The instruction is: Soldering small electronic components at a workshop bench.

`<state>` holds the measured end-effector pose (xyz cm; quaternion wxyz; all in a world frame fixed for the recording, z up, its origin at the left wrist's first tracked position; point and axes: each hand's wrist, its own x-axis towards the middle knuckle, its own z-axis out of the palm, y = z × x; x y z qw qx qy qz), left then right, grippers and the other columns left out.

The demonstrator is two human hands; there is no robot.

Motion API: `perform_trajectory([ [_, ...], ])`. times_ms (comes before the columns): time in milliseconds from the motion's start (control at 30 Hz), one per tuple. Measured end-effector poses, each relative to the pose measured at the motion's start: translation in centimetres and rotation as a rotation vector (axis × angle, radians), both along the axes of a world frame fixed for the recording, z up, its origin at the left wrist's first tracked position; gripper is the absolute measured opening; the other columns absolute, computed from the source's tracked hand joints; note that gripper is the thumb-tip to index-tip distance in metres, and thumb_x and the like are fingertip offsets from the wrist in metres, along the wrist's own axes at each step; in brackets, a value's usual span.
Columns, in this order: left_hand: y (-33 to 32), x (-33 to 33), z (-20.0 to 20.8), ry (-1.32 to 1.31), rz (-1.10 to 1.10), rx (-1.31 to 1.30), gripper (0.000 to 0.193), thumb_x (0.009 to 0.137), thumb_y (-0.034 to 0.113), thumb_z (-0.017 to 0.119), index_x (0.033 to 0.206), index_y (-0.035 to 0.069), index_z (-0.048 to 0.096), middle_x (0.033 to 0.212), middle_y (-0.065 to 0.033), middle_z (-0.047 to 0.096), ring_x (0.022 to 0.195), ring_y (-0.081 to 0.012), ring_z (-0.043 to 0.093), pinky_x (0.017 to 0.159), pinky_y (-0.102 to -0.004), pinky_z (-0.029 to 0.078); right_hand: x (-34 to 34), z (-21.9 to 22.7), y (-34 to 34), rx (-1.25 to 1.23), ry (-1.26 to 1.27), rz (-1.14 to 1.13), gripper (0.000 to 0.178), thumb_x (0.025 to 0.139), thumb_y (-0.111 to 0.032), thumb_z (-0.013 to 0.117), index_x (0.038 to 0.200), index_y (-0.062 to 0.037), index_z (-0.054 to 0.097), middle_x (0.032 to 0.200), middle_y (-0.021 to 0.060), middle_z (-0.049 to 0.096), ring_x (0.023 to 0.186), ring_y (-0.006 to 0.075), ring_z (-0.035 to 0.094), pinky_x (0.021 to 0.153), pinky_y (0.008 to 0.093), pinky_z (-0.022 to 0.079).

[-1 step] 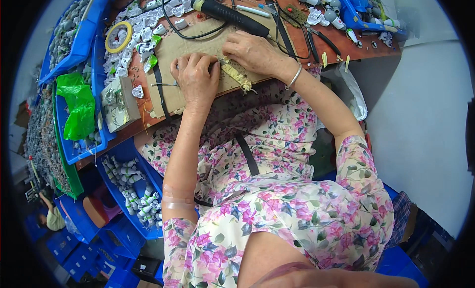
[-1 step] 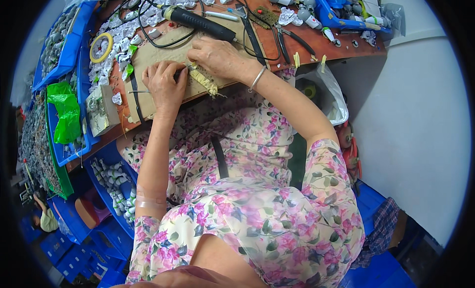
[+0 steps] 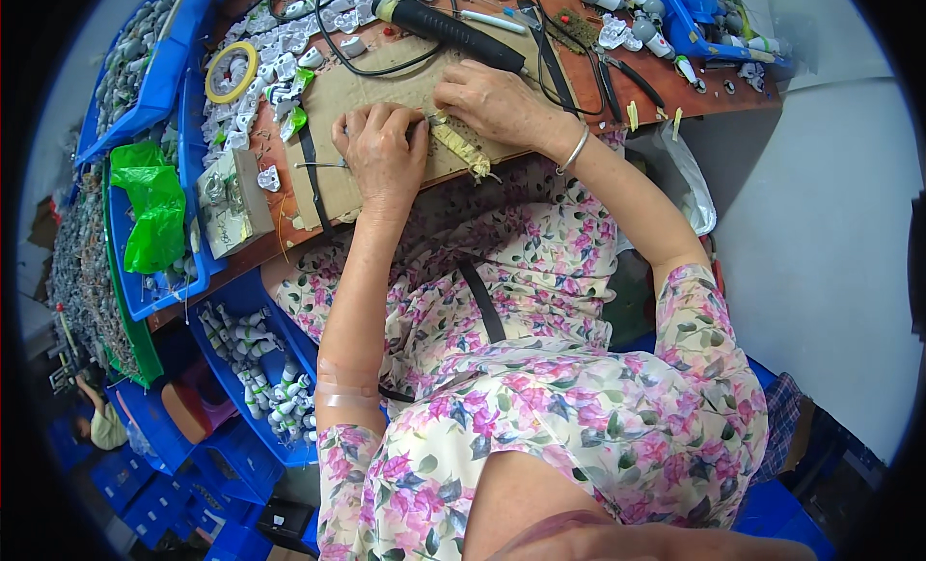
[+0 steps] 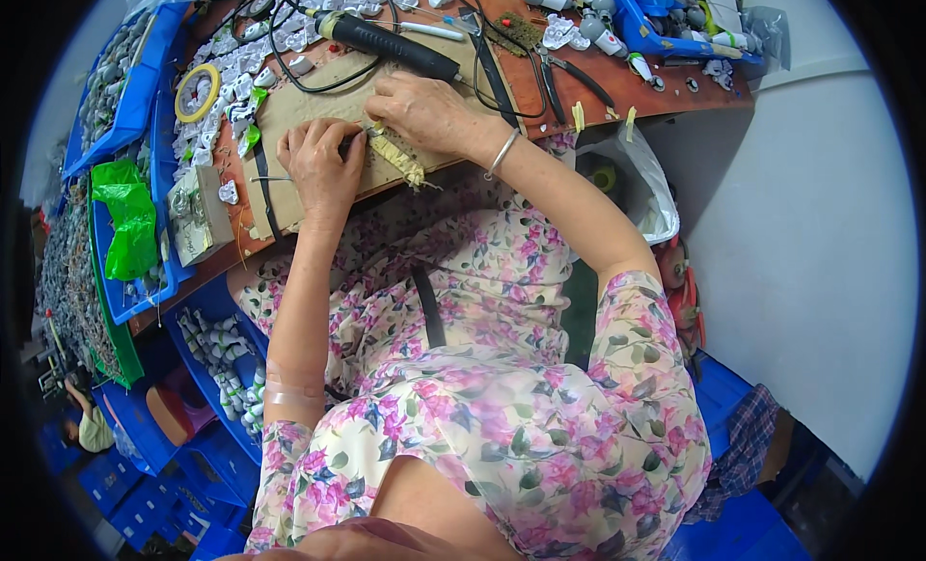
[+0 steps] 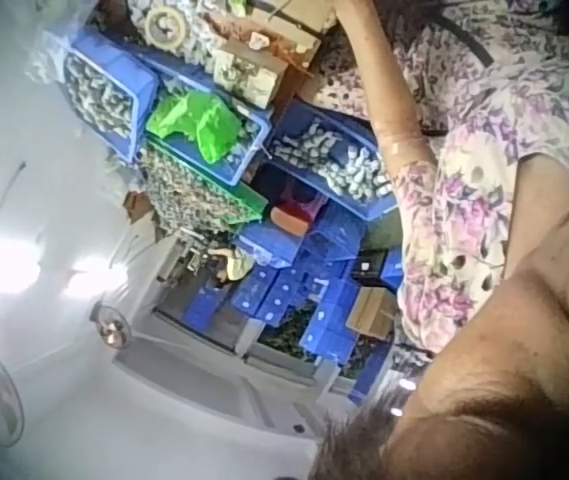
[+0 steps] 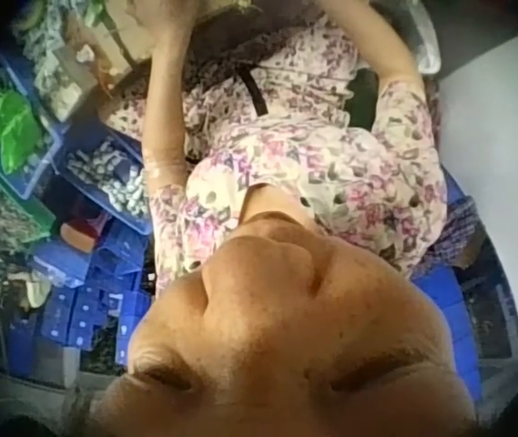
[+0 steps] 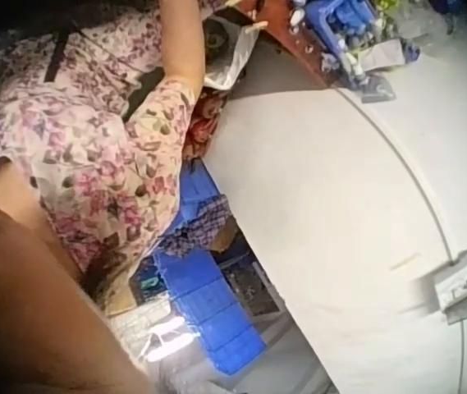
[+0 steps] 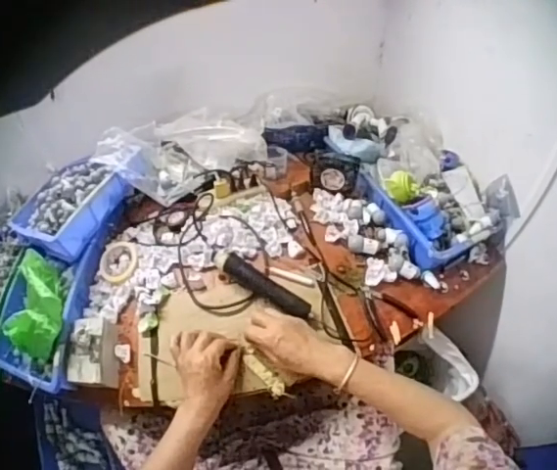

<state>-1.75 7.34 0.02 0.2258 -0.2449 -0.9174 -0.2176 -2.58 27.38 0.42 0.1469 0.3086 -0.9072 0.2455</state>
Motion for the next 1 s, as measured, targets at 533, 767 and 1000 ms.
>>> perform_trajectory([
  [533,0.0,-0.1,0.1,0.01,-0.002,-0.004,0.009,0.082,0.02,0.075,0.087,0.013,0.073,0.095,0.0003,0.068,0.102,-0.0241,0.058,0.103,-0.0436,0.032,1.0,0.2,0.5,0.0,0.003,0.005,0.011,0.089,-0.013,0.067,0.096,-0.0047,0.063,0.097,0.0082,0.058,0.096,0.0286,0.059,0.082,0.0386,0.052],
  [767,-0.2,-0.6,-0.4,0.028,0.025,0.067,0.007,0.083,0.021,0.075,0.084,0.014,0.073,0.092,0.0005,0.068,0.098,-0.0233,0.059,0.101,-0.0432,0.032,1.5,0.3,0.6,-0.044,0.013,0.008,0.017,0.087,-0.011,0.068,0.101,-0.0047,0.062,0.098,0.0094,0.058,0.098,0.0297,0.058,0.085,0.0386,0.051],
  [1000,-0.3,-1.1,-0.5,0.003,0.021,0.126,0.008,0.082,0.023,0.075,0.081,0.015,0.073,0.09,0.0006,0.069,0.095,-0.0237,0.059,0.099,-0.0433,0.033,1.5,-0.2,0.5,-0.093,0.063,-0.023,0.021,0.087,-0.012,0.069,0.105,-0.0044,0.061,0.101,0.0101,0.058,0.1,0.0294,0.06,0.085,0.0385,0.052],
])
